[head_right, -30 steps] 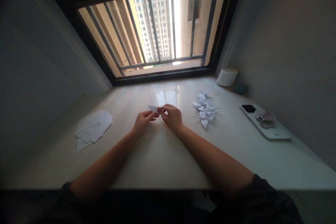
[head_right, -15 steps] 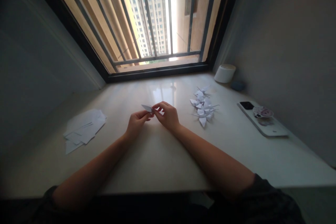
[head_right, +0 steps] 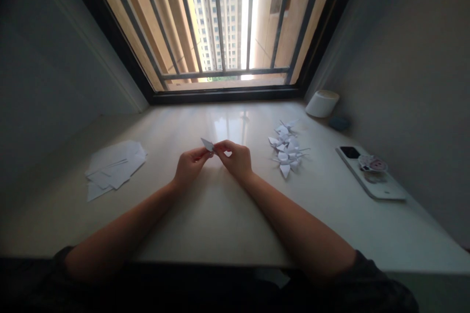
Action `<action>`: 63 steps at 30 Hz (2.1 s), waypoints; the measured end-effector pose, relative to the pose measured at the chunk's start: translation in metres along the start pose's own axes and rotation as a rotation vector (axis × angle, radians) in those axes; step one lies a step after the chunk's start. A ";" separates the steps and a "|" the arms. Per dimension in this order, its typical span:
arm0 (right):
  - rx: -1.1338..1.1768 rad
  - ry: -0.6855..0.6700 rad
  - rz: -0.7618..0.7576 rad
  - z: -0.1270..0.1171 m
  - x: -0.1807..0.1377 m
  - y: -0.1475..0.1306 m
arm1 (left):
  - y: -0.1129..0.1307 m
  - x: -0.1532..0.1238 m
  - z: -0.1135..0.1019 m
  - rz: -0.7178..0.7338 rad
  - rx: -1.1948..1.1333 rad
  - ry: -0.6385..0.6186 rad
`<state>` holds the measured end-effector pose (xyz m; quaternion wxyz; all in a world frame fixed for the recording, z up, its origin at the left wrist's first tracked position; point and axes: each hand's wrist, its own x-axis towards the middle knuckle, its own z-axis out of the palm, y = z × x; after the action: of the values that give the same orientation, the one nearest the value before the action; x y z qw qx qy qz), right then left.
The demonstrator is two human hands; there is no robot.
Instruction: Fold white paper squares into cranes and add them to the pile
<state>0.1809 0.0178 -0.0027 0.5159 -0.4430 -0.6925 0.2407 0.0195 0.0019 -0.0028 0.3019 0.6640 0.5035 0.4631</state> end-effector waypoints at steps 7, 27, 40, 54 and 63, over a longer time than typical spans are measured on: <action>0.146 -0.048 0.089 0.003 0.001 0.007 | -0.005 0.001 0.003 -0.048 -0.039 0.047; 0.178 -0.090 0.011 0.003 0.000 0.001 | 0.001 0.008 0.002 -0.139 -0.302 0.041; 0.210 -0.109 -0.032 0.004 -0.002 0.003 | -0.004 0.008 0.002 -0.138 -0.282 0.055; 0.362 -0.138 0.062 0.006 0.000 0.013 | 0.000 0.008 0.002 -0.138 -0.358 0.048; 0.411 -0.116 0.170 0.008 0.002 0.016 | -0.003 0.008 0.002 -0.130 -0.323 0.044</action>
<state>0.1793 0.0285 -0.0168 0.5326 -0.3708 -0.6175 0.4445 0.0208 0.0108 -0.0037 0.4230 0.5625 0.4710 0.5318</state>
